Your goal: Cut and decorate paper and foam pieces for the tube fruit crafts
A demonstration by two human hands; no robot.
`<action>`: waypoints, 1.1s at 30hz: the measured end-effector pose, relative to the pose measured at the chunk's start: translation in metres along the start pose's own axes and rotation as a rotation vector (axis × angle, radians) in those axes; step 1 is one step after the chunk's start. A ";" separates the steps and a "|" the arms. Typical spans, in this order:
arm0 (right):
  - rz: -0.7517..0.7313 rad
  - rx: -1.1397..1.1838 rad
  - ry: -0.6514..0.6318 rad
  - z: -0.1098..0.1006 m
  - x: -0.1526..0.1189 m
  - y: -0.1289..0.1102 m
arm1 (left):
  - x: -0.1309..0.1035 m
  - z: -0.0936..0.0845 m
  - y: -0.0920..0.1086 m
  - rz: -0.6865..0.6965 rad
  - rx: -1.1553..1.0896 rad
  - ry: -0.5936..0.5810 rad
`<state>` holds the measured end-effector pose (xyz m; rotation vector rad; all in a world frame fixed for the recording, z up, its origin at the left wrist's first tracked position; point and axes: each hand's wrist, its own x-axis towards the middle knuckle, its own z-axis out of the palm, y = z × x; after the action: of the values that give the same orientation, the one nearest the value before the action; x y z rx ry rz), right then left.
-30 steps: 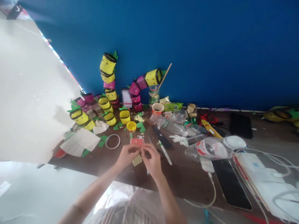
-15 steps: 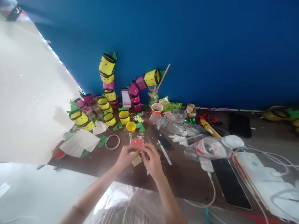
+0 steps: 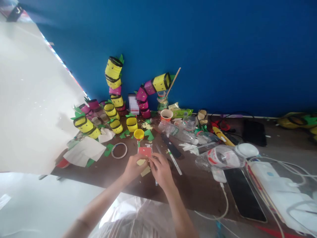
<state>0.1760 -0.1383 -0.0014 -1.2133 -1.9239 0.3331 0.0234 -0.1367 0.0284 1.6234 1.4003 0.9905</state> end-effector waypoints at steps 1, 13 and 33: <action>0.003 0.005 -0.001 0.000 0.000 0.000 | 0.000 0.000 0.000 -0.001 0.007 -0.004; 0.098 0.138 0.037 -0.002 0.005 -0.009 | 0.001 0.001 -0.001 -0.088 -0.113 -0.057; 0.362 -0.028 0.057 -0.013 0.002 0.023 | 0.004 -0.003 0.007 -0.377 -0.539 -0.176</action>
<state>0.1997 -0.1279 -0.0062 -1.5744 -1.6602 0.4549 0.0236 -0.1334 0.0362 0.9803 1.1362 0.8772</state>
